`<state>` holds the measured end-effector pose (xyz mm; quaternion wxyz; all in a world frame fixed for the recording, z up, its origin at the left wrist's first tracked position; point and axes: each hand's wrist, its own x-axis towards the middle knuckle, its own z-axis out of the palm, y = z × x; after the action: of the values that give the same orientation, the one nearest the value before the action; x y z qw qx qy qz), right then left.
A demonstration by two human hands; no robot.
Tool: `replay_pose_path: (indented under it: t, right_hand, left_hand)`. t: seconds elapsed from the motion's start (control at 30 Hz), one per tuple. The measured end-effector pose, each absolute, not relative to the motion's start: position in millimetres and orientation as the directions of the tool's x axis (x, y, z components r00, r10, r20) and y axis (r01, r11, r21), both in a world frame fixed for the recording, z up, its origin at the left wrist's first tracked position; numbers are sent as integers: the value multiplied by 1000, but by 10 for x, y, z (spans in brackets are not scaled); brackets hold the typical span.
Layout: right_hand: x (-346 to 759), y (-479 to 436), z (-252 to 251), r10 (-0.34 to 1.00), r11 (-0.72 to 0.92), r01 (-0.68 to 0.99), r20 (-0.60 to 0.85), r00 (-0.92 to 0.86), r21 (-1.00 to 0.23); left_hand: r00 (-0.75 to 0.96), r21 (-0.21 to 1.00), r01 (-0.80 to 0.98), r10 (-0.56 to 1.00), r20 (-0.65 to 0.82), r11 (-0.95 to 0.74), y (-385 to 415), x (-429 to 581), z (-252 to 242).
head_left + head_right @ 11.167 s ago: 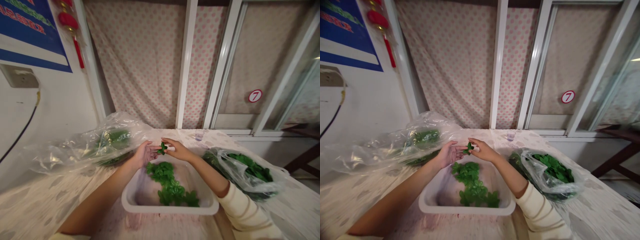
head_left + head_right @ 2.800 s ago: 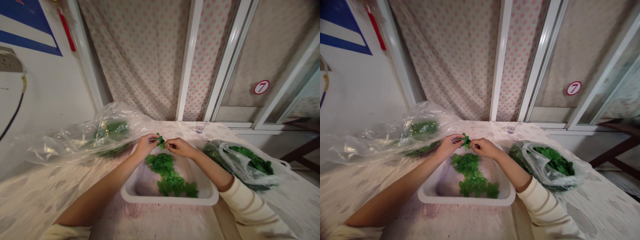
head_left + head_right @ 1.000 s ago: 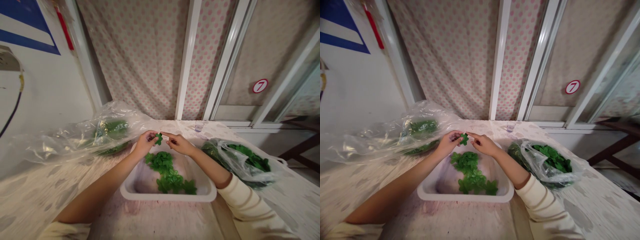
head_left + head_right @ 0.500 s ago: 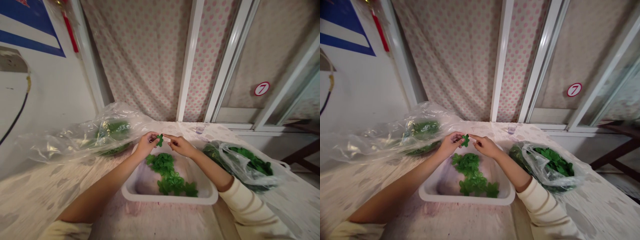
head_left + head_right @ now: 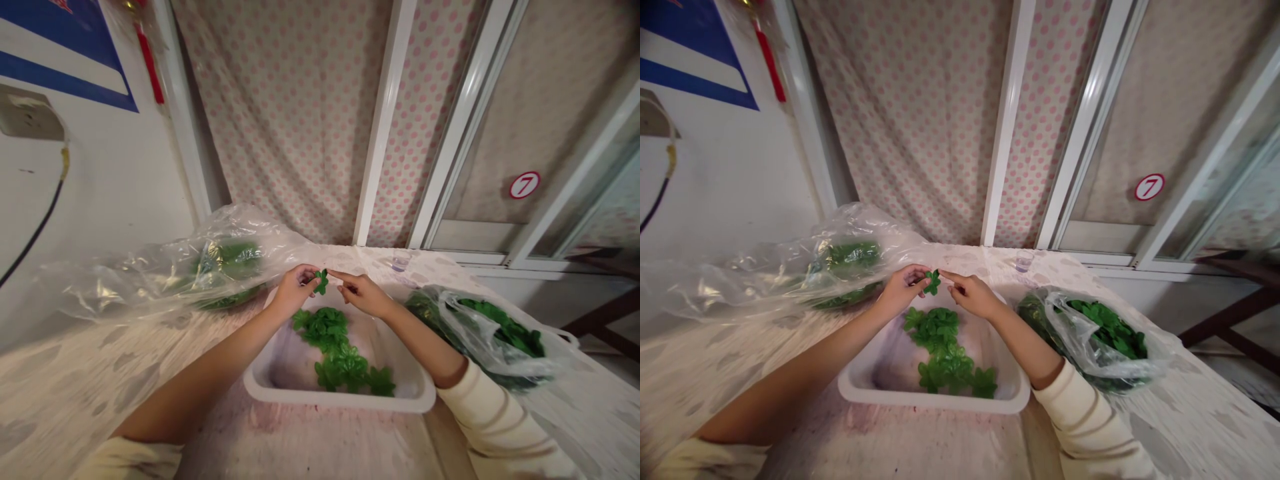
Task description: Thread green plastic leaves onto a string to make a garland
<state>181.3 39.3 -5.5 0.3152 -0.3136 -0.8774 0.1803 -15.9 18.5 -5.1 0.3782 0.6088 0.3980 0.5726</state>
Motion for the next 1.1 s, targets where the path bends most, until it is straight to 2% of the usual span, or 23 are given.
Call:
replay_pose_path:
  t: [0.23, 0.63, 0.93, 1.1]
  right_hand:
    - [1806, 375, -35, 664, 734, 445, 402, -631, -514]
    - [1797, 384, -39, 623, 777, 443, 447, -642, -447]
    - [1801, 361, -28, 638, 768, 447, 479, -604, -459]
    - [1807, 394, -57, 647, 758, 464, 444, -620, -458]
  left_hand:
    - [25, 914, 53, 915, 402, -403, 196, -158, -62]
    - [44, 906, 54, 908, 418, -420, 191, -166, -69]
    - [47, 915, 50, 916, 398, -400, 199, -161, -75]
    - [61, 913, 68, 915, 398, -402, 201, -168, -83]
